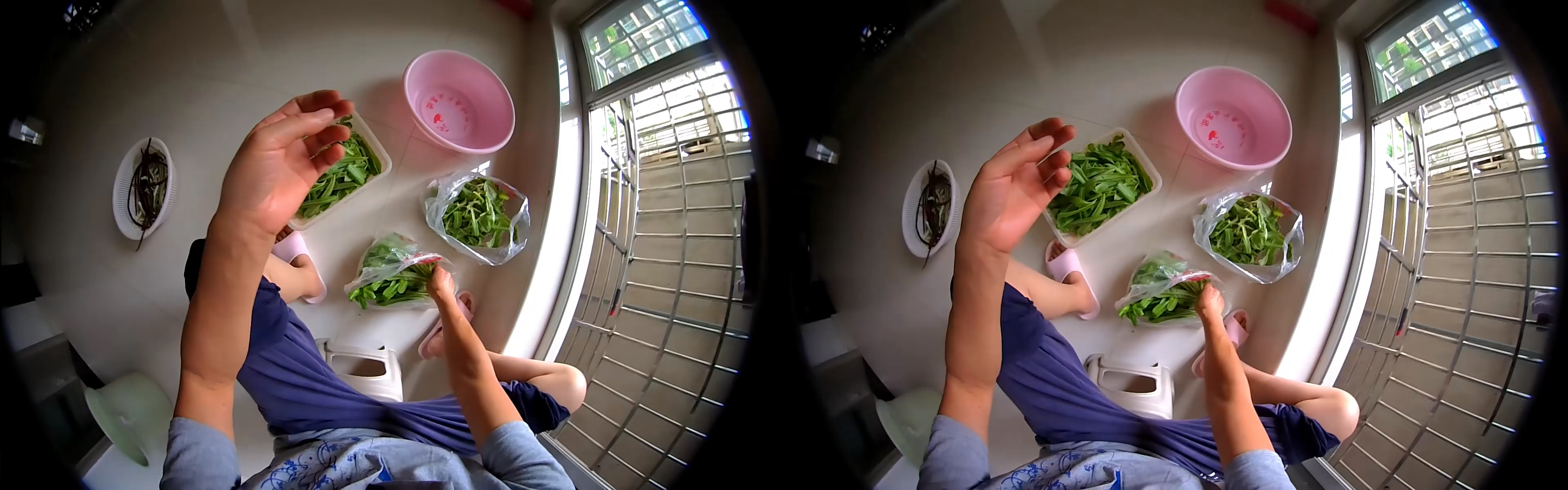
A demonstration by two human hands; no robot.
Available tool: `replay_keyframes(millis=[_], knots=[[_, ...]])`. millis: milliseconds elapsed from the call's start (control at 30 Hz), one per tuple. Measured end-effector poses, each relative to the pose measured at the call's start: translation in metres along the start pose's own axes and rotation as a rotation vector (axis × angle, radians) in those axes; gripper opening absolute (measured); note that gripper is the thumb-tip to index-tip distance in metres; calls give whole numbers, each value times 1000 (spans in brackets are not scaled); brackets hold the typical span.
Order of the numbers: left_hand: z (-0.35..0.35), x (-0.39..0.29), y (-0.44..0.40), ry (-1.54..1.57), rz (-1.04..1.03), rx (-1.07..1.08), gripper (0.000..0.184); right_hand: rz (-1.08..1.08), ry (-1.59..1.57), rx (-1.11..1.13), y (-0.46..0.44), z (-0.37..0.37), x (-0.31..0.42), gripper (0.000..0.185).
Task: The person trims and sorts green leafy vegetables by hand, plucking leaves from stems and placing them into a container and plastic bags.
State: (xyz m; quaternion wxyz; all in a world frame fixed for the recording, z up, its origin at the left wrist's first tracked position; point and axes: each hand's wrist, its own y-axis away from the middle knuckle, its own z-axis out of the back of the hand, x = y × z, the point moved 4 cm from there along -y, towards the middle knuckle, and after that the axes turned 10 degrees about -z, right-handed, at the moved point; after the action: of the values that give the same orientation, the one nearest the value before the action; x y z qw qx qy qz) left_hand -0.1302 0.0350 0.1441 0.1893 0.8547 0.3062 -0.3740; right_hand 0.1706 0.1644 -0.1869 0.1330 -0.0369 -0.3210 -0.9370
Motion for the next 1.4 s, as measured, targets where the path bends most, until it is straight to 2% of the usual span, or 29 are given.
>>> replay_keyframes(millis=[67, 167, 233, 300, 400, 467, 567, 633, 700, 767, 833, 900, 967, 1000, 1033, 1133, 1200, 1400], knots=[[4, 1, -1, -27, 9, -18, 22, 70, 69, -45, 1, 2, -2, 21], [5, 3, -3, -24, 6, -26, 18, 178, 138, -15, 11, 14, 4, 16], [2, 3, -3, -44, -1, 5, 19, 186, 171, -57, 26, 32, 10, 14], [-2, 7, -2, -56, -5, 40, 20, 207, 249, 24, 44, 53, 13, 15], [-15, 16, 0, -123, 36, 216, 16, 259, 171, 30, 67, 88, 14, 18], [-25, 24, 4, -147, 61, 274, 15, 336, 83, 55, 81, 107, 14, 20], [-37, 47, 13, -224, 93, 352, 14, 338, -12, 79, 92, 123, 13, 20], [-44, 65, 20, -424, 140, 461, 15, 327, -63, 82, 99, 128, 14, 21], [-47, 86, 26, -672, 101, 613, 16, 342, -151, 118, 103, 129, 13, 21], [-46, 112, 35, -936, -102, 784, 17, 366, -211, 101, 111, 135, 13, 21], [-41, 147, 51, -1033, -59, 886, 20, 196, -276, 261, 129, 148, 21, 19], [-38, 179, 69, -1197, -70, 1006, 23, 217, -300, 249, 135, 153, 27, 19], [-33, 200, 83, -1293, -161, 1020, 24, 238, -327, 241, 138, 152, 30, 19], [-33, 205, 88, -1300, -140, 983, 25, 298, -334, 209, 138, 152, 33, 18], [-31, 210, 91, -1284, -212, 966, 24, 358, -340, 177, 138, 152, 35, 18], [-33, 215, 92, -1251, -194, 973, 22, 331, -399, 185, 141, 150, 39, 17], [-31, 212, 91, -1214, -102, 850, 20, 313, -446, 186, 143, 150, 40, 17], [-18, 212, 75, -1148, -16, 724, 23, 314, -704, 242, 128, 134, 37, 22]])
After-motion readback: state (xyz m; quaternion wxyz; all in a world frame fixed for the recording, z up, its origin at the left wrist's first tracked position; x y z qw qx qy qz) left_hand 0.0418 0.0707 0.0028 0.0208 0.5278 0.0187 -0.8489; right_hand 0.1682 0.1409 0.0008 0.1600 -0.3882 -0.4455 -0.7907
